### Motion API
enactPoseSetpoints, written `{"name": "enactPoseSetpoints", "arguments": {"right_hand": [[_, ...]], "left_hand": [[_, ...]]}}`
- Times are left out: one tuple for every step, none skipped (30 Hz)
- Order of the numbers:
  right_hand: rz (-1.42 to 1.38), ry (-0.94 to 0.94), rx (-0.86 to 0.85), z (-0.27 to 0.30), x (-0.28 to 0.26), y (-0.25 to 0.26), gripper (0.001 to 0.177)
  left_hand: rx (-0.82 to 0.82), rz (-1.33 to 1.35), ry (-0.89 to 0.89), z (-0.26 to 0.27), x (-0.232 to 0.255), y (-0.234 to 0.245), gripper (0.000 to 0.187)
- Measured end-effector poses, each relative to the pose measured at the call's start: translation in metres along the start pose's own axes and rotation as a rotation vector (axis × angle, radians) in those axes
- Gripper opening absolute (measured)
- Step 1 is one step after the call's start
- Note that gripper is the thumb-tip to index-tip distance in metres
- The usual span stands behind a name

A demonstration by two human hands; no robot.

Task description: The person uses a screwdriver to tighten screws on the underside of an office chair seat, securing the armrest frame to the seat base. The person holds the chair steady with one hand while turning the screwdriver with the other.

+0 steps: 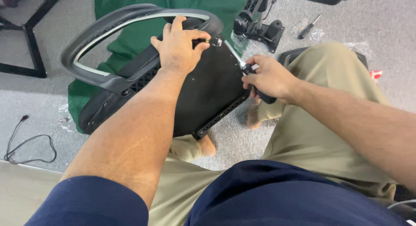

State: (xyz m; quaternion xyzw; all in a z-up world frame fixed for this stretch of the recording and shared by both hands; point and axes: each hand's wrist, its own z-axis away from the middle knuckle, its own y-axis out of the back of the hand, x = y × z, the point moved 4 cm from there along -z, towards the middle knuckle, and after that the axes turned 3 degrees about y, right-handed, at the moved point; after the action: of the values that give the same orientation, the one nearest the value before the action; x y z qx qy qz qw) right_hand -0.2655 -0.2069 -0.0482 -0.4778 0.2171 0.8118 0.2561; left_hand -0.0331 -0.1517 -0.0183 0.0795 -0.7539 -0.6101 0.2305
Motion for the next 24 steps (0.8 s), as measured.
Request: {"name": "enactPoseSetpoints", "arguments": {"right_hand": [[0.060, 0.007, -0.021, 0.007, -0.006, -0.002, 0.035], [0.121, 0.013, -0.042, 0.012, -0.013, -0.005, 0.038], [0.126, 0.010, -0.039, 0.016, -0.019, -0.008, 0.041], [0.132, 0.007, -0.036, 0.019, -0.023, -0.011, 0.045], [0.137, -0.001, -0.036, 0.022, -0.026, -0.014, 0.048], [0.128, 0.001, -0.018, 0.022, -0.028, -0.015, 0.046], [0.120, 0.000, -0.003, 0.022, -0.029, -0.017, 0.043], [0.112, 0.000, 0.011, 0.022, -0.029, -0.018, 0.041], [0.108, 0.003, 0.015, 0.022, -0.029, -0.020, 0.038], [0.104, 0.006, 0.018, 0.021, -0.029, -0.021, 0.035], [0.100, 0.010, 0.021, 0.020, -0.028, -0.021, 0.033], [0.104, 0.003, 0.019, 0.020, -0.027, -0.021, 0.031], [0.108, -0.003, 0.016, 0.019, -0.026, -0.022, 0.030], [0.111, -0.009, 0.013, 0.018, -0.026, -0.022, 0.029], [0.110, -0.011, 0.027, 0.018, -0.027, -0.022, 0.028], [0.108, -0.013, 0.041, 0.017, -0.028, -0.022, 0.027], [0.106, -0.016, 0.055, 0.017, -0.029, -0.023, 0.026], [0.107, -0.012, 0.051, 0.016, -0.030, -0.025, 0.026], [0.107, -0.008, 0.049, 0.015, -0.032, -0.025, 0.025], [0.108, -0.003, 0.047, 0.015, -0.034, -0.026, 0.024], [0.099, -0.019, 0.052, 0.014, -0.035, -0.027, 0.024], [0.091, -0.035, 0.058, 0.013, -0.036, -0.028, 0.024], [0.083, -0.049, 0.063, 0.012, -0.037, -0.028, 0.024], [0.084, -0.051, 0.061, 0.011, -0.038, -0.029, 0.023]], "left_hand": [[-0.002, 0.004, 0.007, 0.000, -0.002, 0.000, 0.018], [-0.003, 0.009, 0.013, 0.000, -0.003, 0.000, 0.017], [0.002, 0.007, 0.009, 0.001, -0.003, -0.001, 0.017], [0.008, 0.006, 0.006, 0.001, -0.003, -0.002, 0.017], [0.010, 0.004, 0.005, 0.003, -0.003, -0.004, 0.018], [0.019, 0.000, -0.007, 0.003, -0.001, -0.005, 0.017], [0.025, -0.005, -0.015, 0.004, -0.001, -0.007, 0.017], [0.031, -0.010, -0.024, 0.004, -0.001, -0.008, 0.017], [0.030, -0.012, -0.022, 0.003, -0.001, -0.008, 0.017], [0.029, -0.015, -0.021, 0.002, -0.002, -0.008, 0.017], [0.028, -0.019, -0.020, 0.001, -0.002, -0.008, 0.017], [0.027, -0.009, -0.020, 0.000, -0.003, -0.008, 0.017], [0.026, 0.000, -0.020, -0.001, -0.003, -0.007, 0.017], [0.025, 0.008, -0.020, -0.002, -0.004, -0.007, 0.017], [0.021, 0.012, -0.019, -0.003, -0.004, -0.006, 0.017], [0.016, 0.015, -0.017, -0.003, -0.005, -0.006, 0.017], [0.009, 0.019, -0.015, -0.004, -0.006, -0.005, 0.017], [0.007, 0.019, -0.018, -0.005, -0.007, -0.005, 0.018], [0.005, 0.020, -0.022, -0.006, -0.007, -0.004, 0.018], [0.003, 0.021, -0.026, -0.007, -0.006, -0.004, 0.019], [-0.001, 0.019, -0.025, -0.008, -0.006, -0.005, 0.019], [-0.005, 0.016, -0.024, -0.009, -0.006, -0.005, 0.019], [-0.008, 0.013, -0.024, -0.010, -0.005, -0.005, 0.020], [-0.012, 0.015, -0.023, -0.011, -0.005, -0.005, 0.020]]}}
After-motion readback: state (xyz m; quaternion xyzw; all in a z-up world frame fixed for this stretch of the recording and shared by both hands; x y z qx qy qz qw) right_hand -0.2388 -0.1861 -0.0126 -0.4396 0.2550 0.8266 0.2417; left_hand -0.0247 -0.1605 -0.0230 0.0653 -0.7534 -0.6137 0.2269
